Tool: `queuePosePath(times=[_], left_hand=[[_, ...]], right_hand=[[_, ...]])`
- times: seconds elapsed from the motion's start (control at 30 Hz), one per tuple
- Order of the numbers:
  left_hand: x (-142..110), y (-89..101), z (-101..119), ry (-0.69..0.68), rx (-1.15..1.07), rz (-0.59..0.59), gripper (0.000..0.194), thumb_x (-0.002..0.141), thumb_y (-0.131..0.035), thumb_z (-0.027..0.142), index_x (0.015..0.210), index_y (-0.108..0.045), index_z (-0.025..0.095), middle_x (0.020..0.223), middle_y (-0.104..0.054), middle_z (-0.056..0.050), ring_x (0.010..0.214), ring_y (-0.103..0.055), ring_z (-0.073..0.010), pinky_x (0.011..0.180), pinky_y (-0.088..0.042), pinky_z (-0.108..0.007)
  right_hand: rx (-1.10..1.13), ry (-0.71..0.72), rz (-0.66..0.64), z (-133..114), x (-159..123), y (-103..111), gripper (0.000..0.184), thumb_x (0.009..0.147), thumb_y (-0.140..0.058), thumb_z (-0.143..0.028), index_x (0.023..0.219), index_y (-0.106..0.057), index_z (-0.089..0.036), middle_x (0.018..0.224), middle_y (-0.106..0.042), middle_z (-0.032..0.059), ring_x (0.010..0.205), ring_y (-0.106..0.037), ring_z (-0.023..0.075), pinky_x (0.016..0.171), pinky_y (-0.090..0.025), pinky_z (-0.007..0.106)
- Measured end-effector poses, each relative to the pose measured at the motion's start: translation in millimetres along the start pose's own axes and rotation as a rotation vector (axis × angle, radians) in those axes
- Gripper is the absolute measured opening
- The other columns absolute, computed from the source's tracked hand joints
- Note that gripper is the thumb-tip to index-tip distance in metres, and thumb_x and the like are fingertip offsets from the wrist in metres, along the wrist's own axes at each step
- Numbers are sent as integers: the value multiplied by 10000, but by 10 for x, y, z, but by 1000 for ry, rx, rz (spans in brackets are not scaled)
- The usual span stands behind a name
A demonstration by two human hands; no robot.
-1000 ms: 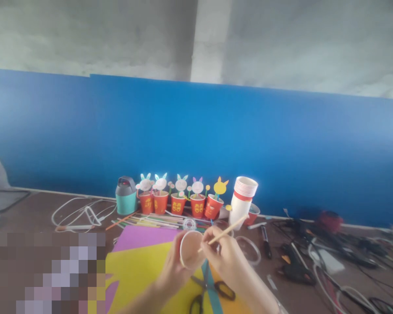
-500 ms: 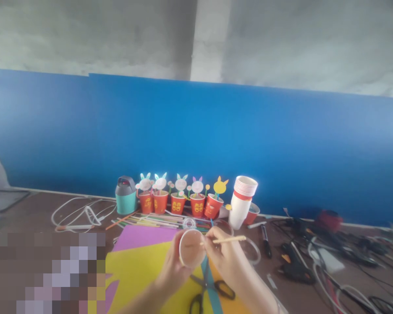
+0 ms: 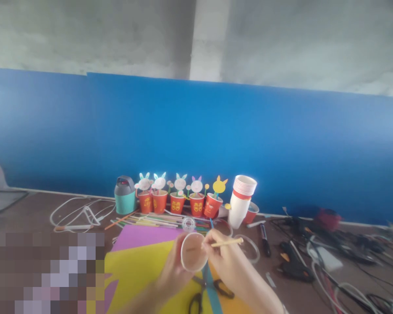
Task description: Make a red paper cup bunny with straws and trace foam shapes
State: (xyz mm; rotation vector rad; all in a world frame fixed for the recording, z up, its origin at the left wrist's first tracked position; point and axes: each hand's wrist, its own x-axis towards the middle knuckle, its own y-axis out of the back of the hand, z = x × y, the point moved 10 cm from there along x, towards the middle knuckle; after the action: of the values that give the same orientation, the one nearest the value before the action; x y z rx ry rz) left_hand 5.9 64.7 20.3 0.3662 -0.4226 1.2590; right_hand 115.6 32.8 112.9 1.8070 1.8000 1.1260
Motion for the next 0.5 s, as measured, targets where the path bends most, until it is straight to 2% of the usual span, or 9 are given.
queuePosePath(times=[0.13, 0.37, 0.5], left_hand=[[-25, -59, -104, 30, -83, -58, 508, 753, -712, 292, 1198, -477, 217, 1130, -628, -107, 1013, -614, -286, 879, -489, -409], [-45, -4, -153, -14, -52, 15, 493, 771, -694, 288, 1194, -447, 233, 1076, -635, -80, 938, -628, -259, 841, -502, -386], [-44, -8, -138, -12, -77, 37, 485, 768, -693, 278, 1188, -453, 246, 1088, -630, -67, 948, -623, -257, 840, -499, -378]], right_hand=[[4, -13, -6, 2, 15, -62, 162, 846, -487, -234, 716, -573, -190, 631, -621, 5, 588, -569, 152, 543, -376, 231], [-54, 70, 19, -110, 40, -185, 247, 880, -462, -269, 733, -634, -172, 638, -662, 40, 585, -585, 165, 540, -393, 241], [-73, 90, -23, -174, 31, -188, 260, 900, -430, -234, 743, -629, -174, 690, -661, 42, 637, -601, 169, 579, -413, 243]])
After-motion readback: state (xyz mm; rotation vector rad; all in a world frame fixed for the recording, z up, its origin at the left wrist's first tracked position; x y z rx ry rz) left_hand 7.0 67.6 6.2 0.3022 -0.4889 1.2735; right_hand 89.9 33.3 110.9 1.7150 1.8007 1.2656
